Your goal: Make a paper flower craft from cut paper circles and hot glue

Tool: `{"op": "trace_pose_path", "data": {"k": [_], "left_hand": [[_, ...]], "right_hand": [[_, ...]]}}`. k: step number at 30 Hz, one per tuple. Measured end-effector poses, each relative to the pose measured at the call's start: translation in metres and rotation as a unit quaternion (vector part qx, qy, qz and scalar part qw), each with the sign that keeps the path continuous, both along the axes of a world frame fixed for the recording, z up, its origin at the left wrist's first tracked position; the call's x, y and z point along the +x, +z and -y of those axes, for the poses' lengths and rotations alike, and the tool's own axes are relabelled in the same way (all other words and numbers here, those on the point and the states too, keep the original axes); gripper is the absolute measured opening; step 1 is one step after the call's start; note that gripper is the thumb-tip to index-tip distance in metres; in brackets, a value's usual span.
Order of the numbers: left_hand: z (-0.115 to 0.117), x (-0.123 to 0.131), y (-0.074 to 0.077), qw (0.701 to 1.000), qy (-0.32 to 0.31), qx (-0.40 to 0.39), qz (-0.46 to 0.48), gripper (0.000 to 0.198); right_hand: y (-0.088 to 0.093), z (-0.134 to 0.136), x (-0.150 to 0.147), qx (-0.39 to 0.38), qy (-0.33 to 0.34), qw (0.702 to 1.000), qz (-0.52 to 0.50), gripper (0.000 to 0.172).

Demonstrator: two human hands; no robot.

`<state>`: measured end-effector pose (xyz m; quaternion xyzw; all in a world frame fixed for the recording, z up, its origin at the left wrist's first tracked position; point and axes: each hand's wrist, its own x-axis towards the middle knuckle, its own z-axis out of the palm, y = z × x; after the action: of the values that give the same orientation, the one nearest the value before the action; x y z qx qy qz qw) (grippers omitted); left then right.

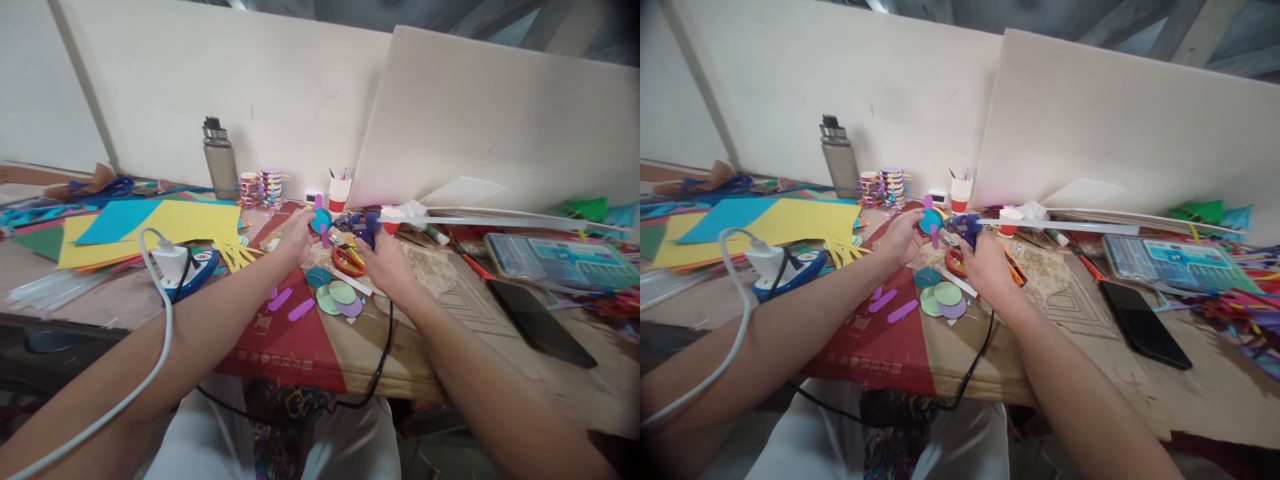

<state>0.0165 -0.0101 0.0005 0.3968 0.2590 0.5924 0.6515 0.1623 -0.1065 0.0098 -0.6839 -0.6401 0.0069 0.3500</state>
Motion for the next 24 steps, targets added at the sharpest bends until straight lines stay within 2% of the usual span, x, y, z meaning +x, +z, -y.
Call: {"op": "trace_pose_path", "data": {"k": [7, 11, 16, 24], "left_hand": [[-0.003, -0.002, 0.002, 0.999, 0.000, -0.040, 0.029, 0.007], [-0.004, -0.004, 0.004, 0.995, -0.023, -0.083, 0.046, 0.009], [0.006, -0.003, 0.008, 0.992, -0.060, -0.108, 0.022, 0.019], [0.010, 0.001, 0.006, 0.992, -0.095, -0.084, -0.003, 0.020]], "right_hand": [[-0.003, -0.002, 0.001, 0.018, 0.017, 0.999, -0.028, 0.030], [-0.004, -0.004, 0.002, 0.038, 0.030, 0.997, -0.066, 0.030], [-0.004, -0.003, 0.002, 0.048, 0.056, 0.992, -0.104, 0.035], [-0.001, -0.003, 0.001, 0.050, 0.045, 0.995, -0.074, 0.030]]}}
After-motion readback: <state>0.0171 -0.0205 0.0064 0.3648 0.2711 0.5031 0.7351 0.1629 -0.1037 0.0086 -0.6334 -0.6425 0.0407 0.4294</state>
